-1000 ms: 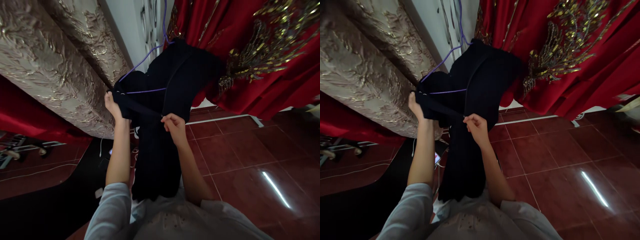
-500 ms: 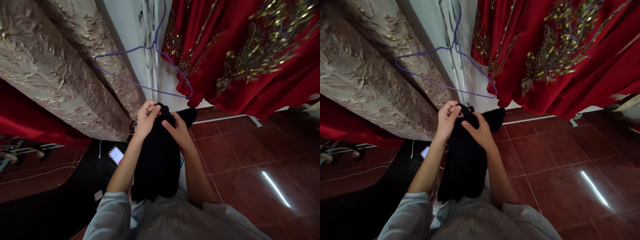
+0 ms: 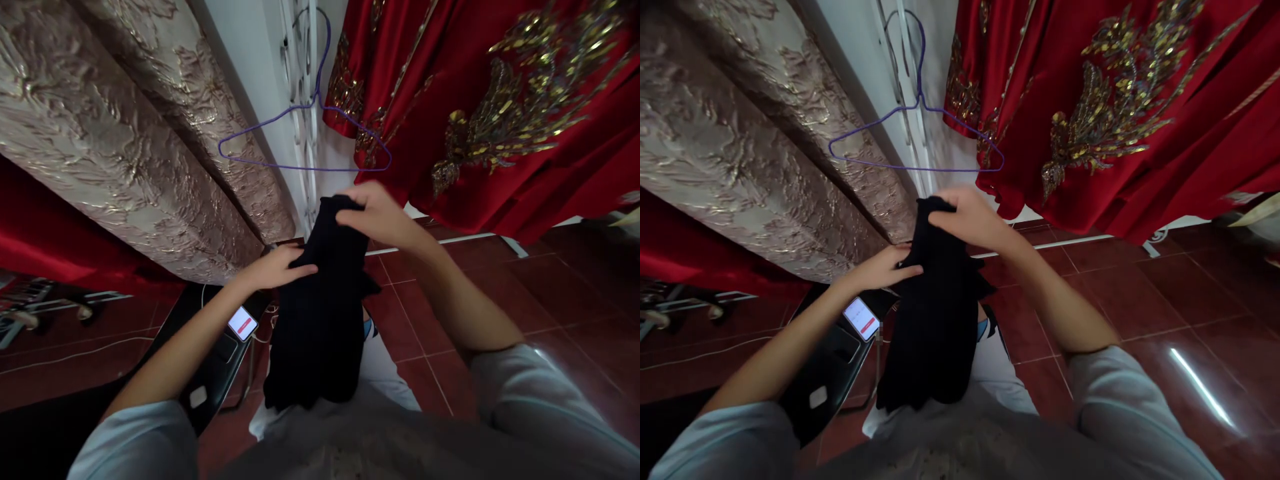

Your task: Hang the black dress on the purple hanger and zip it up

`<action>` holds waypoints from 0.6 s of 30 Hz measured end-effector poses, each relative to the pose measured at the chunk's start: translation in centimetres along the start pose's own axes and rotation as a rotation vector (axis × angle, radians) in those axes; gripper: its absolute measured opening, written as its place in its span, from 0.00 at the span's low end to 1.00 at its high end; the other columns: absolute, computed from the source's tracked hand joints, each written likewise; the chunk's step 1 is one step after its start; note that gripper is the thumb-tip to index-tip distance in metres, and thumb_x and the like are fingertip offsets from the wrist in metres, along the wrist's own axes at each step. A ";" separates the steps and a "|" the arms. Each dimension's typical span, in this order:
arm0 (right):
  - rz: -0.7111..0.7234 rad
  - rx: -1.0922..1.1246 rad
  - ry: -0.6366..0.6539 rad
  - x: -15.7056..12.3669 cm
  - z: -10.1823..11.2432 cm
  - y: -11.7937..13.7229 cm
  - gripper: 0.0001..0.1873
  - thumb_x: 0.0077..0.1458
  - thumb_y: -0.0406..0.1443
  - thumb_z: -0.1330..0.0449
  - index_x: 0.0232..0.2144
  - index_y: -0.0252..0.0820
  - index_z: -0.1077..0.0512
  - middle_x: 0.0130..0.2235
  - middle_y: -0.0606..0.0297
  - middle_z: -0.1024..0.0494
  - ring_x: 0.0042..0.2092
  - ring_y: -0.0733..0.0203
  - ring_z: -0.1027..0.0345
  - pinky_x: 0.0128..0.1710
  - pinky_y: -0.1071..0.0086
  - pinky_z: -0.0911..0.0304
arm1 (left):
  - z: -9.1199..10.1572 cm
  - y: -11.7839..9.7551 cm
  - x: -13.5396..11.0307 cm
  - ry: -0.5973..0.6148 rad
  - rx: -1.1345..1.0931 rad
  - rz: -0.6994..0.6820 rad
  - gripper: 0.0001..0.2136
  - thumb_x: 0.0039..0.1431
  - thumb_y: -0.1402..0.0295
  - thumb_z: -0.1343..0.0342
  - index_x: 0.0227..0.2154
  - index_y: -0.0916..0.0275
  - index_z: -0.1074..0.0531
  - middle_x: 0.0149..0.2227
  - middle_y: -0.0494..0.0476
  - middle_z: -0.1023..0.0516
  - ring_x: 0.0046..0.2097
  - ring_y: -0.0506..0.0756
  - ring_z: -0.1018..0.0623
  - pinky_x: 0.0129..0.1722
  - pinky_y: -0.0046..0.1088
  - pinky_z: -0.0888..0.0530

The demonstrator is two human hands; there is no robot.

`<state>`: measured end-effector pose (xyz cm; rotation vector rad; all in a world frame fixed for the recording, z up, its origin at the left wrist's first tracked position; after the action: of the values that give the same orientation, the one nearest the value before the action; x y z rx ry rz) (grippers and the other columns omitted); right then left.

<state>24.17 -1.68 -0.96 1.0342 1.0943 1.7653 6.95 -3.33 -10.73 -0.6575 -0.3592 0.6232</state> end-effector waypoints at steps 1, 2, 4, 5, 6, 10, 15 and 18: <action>0.098 -0.071 -0.032 1.1 1.1 1.2 0.09 0.47 0.27 0.37 0.20 0.41 0.31 0.23 0.68 0.31 0.28 0.64 0.35 0.25 0.71 0.38 | 1.0 0.9 -0.4 -0.007 0.133 0.019 0.18 0.70 0.51 0.47 0.38 0.59 0.23 0.34 0.59 0.22 0.41 0.61 0.23 0.49 0.41 0.27; 0.194 -0.130 -0.097 2.4 2.1 2.1 0.11 0.47 0.24 0.37 0.19 0.41 0.32 0.24 0.68 0.32 0.31 0.64 0.34 0.30 0.71 0.35 | 2.5 1.8 -0.8 -0.039 0.274 0.051 0.15 0.68 0.52 0.45 0.37 0.59 0.23 0.35 0.60 0.22 0.44 0.63 0.23 0.53 0.45 0.30; 0.300 -0.167 -0.235 5.5 3.6 1.9 0.13 0.49 0.22 0.39 0.20 0.42 0.32 0.26 0.67 0.31 0.37 0.63 0.31 0.38 0.70 0.32 | 5.6 3.6 -1.3 -0.093 0.503 0.147 0.13 0.66 0.54 0.43 0.36 0.60 0.23 0.38 0.62 0.21 0.51 0.67 0.26 0.58 0.52 0.36; 0.301 -0.136 -0.258 7.2 3.7 0.9 0.13 0.51 0.22 0.41 0.21 0.42 0.31 0.28 0.66 0.29 0.39 0.64 0.29 0.40 0.70 0.32 | 6.8 4.4 -1.6 -0.093 0.578 0.195 0.14 0.65 0.54 0.43 0.36 0.60 0.23 0.39 0.63 0.21 0.52 0.68 0.26 0.59 0.54 0.38; 0.299 -0.086 -0.278 8.9 3.7 -0.5 0.12 0.51 0.22 0.41 0.24 0.42 0.28 0.31 0.66 0.26 0.40 0.63 0.28 0.43 0.69 0.31 | 7.6 5.1 -1.8 -0.072 0.632 0.239 0.15 0.65 0.53 0.43 0.36 0.60 0.23 0.40 0.65 0.21 0.52 0.69 0.26 0.59 0.56 0.39; 0.167 0.106 -0.211 12.5 1.8 -7.3 0.08 0.52 0.23 0.39 0.30 0.39 0.24 0.35 0.66 0.21 0.41 0.63 0.26 0.45 0.68 0.30 | 8.7 8.4 -3.7 0.071 0.825 0.427 0.20 0.63 0.50 0.44 0.42 0.64 0.24 0.37 0.69 0.21 0.49 0.72 0.24 0.54 0.56 0.35; 0.051 0.198 -0.166 9.9 3.8 -11.5 0.02 0.54 0.29 0.35 0.30 0.37 0.22 0.30 0.66 0.23 0.30 0.67 0.32 0.30 0.73 0.37 | 10.9 11.6 -7.1 -0.016 0.761 0.517 0.14 0.65 0.57 0.52 0.35 0.61 0.28 0.37 0.67 0.22 0.45 0.70 0.23 0.51 0.51 0.32; 0.037 0.148 -0.252 8.4 7.1 -11.9 0.03 0.54 0.31 0.32 0.29 0.38 0.23 0.27 0.67 0.25 0.28 0.67 0.35 0.28 0.73 0.39 | 14.6 9.9 -6.9 -0.380 0.533 0.321 0.14 0.66 0.57 0.54 0.27 0.58 0.36 0.31 0.59 0.30 0.39 0.63 0.27 0.50 0.46 0.31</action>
<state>30.14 11.57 -8.09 1.3348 1.0636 1.5488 -9.67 5.07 -7.24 -0.0769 -0.4197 1.1086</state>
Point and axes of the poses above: each hand's wrist, its own x-axis towards the middle knuckle, its own z-axis out of the back of the hand, y = z × x, the point moved 8 cm from there along x, towards the middle knuckle
